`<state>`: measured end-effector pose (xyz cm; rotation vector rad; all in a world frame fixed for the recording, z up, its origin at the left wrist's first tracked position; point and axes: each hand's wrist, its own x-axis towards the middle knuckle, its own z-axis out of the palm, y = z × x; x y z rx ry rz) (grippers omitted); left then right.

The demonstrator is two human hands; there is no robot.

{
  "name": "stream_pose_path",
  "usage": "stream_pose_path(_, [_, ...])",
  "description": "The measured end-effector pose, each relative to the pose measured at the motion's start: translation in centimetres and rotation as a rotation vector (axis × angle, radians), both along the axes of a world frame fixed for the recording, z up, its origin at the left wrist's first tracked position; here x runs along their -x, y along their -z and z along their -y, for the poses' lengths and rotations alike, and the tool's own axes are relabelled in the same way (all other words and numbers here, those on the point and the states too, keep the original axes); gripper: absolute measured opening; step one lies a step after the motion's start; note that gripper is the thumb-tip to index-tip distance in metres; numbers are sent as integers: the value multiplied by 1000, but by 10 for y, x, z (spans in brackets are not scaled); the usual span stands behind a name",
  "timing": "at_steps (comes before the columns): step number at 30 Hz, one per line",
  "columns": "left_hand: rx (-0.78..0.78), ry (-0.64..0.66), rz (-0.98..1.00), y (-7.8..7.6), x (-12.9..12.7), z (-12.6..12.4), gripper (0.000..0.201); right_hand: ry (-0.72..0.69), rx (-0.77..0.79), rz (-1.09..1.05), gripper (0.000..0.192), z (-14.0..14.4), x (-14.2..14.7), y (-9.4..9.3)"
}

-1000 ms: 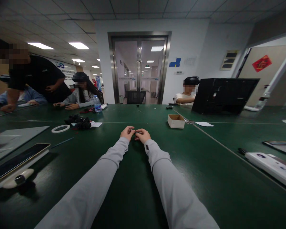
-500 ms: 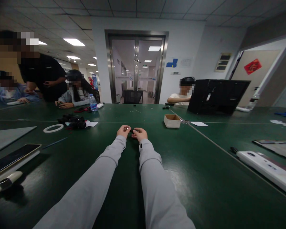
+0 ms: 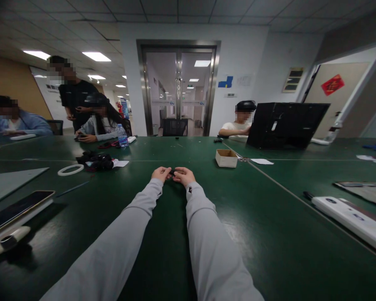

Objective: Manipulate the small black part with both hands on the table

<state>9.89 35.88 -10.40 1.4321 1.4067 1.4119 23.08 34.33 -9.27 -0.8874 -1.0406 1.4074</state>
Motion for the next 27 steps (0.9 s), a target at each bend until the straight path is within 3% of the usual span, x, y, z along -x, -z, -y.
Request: stream_pose_path(27, [79,66,39,-9,4,8,24,-82,2,48,20,0,-2,0])
